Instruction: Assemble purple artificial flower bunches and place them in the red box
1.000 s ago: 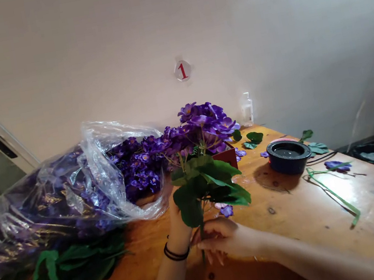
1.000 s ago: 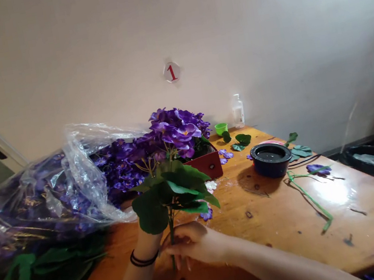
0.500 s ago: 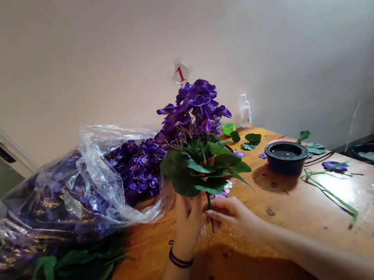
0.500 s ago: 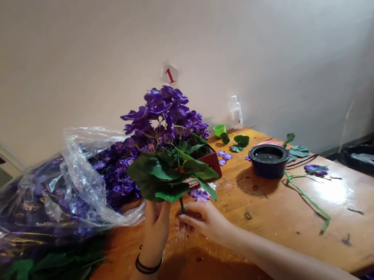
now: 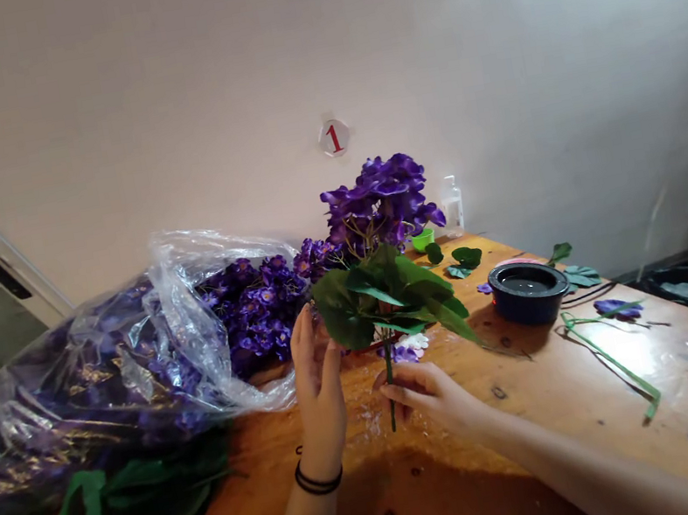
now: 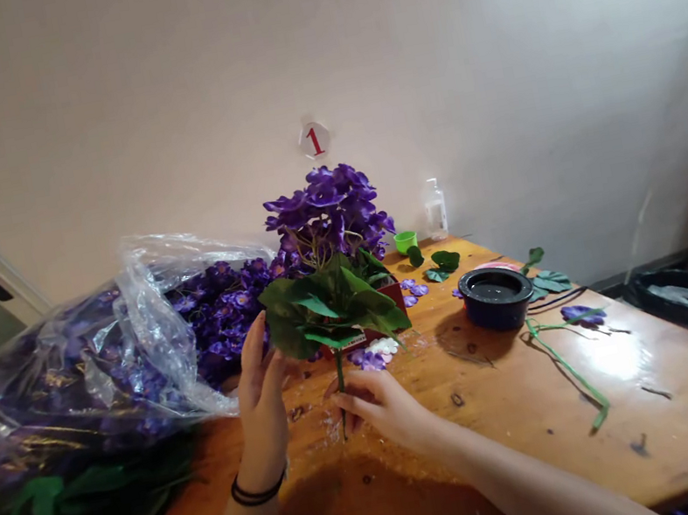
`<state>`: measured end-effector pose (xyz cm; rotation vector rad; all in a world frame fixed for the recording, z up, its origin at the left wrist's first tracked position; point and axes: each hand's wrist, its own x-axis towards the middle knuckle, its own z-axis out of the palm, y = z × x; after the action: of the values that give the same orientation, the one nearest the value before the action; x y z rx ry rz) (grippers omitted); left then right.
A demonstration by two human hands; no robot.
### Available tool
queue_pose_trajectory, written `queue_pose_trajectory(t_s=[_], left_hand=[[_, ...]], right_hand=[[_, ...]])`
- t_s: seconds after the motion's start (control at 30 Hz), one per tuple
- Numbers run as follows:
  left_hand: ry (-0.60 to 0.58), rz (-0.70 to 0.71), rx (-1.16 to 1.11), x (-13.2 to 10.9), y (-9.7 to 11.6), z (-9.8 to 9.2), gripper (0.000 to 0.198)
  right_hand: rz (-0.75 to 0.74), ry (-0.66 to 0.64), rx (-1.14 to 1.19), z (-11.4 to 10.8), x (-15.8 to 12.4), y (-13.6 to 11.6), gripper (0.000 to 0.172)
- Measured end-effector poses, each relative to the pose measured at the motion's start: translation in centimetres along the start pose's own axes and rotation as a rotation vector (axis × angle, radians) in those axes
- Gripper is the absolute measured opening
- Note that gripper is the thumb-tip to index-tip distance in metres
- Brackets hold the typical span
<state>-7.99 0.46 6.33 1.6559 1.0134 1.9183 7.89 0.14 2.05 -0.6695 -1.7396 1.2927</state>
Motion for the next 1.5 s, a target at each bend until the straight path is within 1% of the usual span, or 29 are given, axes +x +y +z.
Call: queue_pose_trajectory(t_s=[0.07,0.1,0.2,0.27,0.33,0.4,0.5,0.57,0.6,0.67,0.73,0.8,0.83,0.93,1.03,1.17,1.23,1.3,1.37,1.43,1.5], left_hand=[[0.037,-0.014,0.068,0.1,0.2,-0.5,0.047],[0.062,0.004,0.104,0.1,0.3,-0.8,0.047],[0.176,0.146,0.155,0.0,1.3,-1.0,0.047],[0.214,0.226,0.141,-0.2,2.2,-0.9,0.040],[0.159,0.252,0.163,-0.5,3.1,-0.8,0.028],[0.079,0.235,0.201,-0.8,3.7,-0.8,0.021],[0.036,0.142,0.155,-0.8,3.7,-1.2,0.021],[-0.010,0.073,0.146,-0.5,3.3,-1.6,0.021],[-0.045,0.059,0.186,-0.3,3.1,-1.8,0.018],[-0.096,0.087,0.336,0.0,2.8,-2.1,0.011],[-0.103,0.172,0.484,0.1,2.7,-2.2,0.008],[-0.102,0.234,0.554,0.0,2.6,-1.9,0.010],[-0.115,0.243,0.568,-0.1,2.5,-1.6,0.012],[-0.193,0.178,0.604,-0.4,2.1,-0.7,0.017],[-0.262,0.074,0.587,-0.3,1.3,-0.1,0.017],[-0.323,-0.064,0.463,-0.1,0.6,-0.2,0.017],[-0.346,-0.054,0.457,-0.2,0.7,-0.3,0.017],[-0.338,0.007,0.494,-0.3,0.9,-0.4,0.016],[-0.327,0.054,0.524,-0.4,1.2,-0.3,0.015],[-0.340,0.063,0.519,-0.4,1.5,-0.3,0.015],[-0.358,0.044,0.478,-0.2,1.7,-0.4,0.015]], right_hand=[[-0.009,0.023,-0.048,0.0,0.0,0.1,0.030],[-0.013,0.037,-0.080,0.0,-0.1,0.2,0.031],[-0.013,0.077,-0.154,0.1,-0.1,0.8,0.032],[-0.010,0.094,-0.167,0.4,0.0,1.5,0.031],[-0.017,0.099,-0.180,0.6,0.1,2.3,0.029],[-0.027,0.102,-0.208,0.8,0.2,2.9,0.024],[-0.008,0.120,-0.233,0.7,0.3,3.4,0.017],[0.007,0.099,-0.230,0.7,0.3,3.5,0.014],[0.007,0.078,-0.233,0.7,0.3,3.6,0.012],[-0.003,0.052,-0.243,0.8,0.2,3.6,0.010],[-0.009,0.041,-0.258,1.1,0.2,3.6,0.010],[0.003,0.025,-0.260,1.4,0.2,3.6,0.011],[0.011,0.016,-0.252,1.5,0.2,3.7,0.012],[0.019,0.010,-0.205,1.9,0.2,4.1,0.012],[0.053,0.005,-0.134,2.3,-0.1,4.6,0.010],[0.113,-0.037,-0.081,3.1,-0.6,5.0,0.009],[0.115,-0.054,-0.091,3.4,-0.7,5.1,0.011],[0.060,-0.065,-0.190,3.6,-0.7,5.1,0.014],[-0.032,-0.048,-0.323,3.6,-0.7,5.0,0.014],[-0.126,-0.027,-0.469,3.5,-0.8,4.9,0.014],[-0.170,-0.064,-0.603,3.4,-0.8,4.7,0.014]])
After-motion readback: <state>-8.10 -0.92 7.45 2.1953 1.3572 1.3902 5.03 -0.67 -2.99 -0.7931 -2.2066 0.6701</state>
